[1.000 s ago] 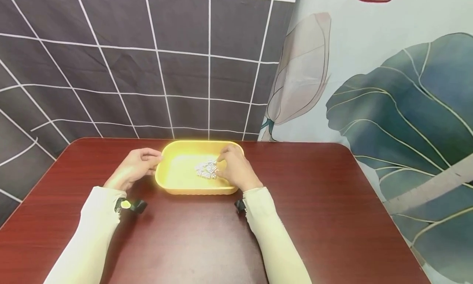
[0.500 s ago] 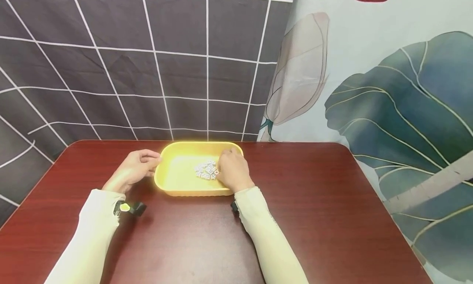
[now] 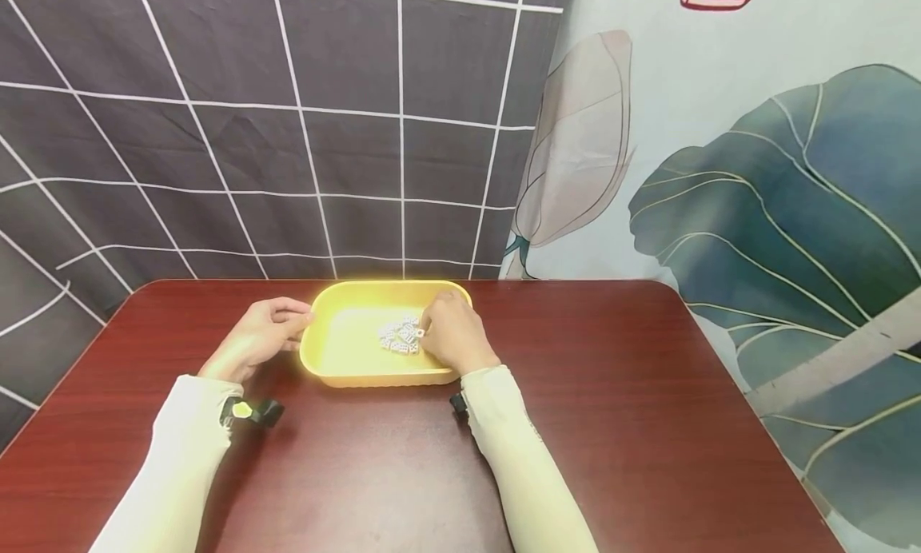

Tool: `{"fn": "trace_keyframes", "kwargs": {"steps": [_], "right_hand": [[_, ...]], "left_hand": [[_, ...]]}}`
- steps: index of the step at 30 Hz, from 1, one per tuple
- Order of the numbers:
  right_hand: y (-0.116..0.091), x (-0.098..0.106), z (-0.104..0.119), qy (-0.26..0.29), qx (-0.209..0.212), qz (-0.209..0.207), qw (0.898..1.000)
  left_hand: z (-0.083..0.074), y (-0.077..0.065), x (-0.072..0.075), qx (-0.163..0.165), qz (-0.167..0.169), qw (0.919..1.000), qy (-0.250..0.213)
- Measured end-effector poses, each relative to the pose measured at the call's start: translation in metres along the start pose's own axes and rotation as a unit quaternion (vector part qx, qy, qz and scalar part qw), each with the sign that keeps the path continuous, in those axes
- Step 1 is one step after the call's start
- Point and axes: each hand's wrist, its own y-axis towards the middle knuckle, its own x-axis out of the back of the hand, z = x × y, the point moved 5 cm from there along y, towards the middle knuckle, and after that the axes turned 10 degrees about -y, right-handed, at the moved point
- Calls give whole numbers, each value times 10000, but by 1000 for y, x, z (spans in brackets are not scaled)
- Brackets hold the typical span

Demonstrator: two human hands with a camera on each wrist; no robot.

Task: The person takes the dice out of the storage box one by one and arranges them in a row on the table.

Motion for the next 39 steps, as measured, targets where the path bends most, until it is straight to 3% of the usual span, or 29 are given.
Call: {"fn": "trace_keyframes", "kwargs": {"steps": [6,15,31,39], "right_hand": [[1,10,-4,521,463,-60,9975],[-4,27,-10,666,570,-339,9956],[-18,58,-46,812,252,-581,9947],[-20,58,-69,695,9,-568,9960]], "left_hand": [[1,0,0,-62,2,10000,14],[2,0,-1,-145,25,9999,16],[-2,0,-3,-397,-81,9992,-53],[-1,0,-3,-405,-136,9990,-112]]}}
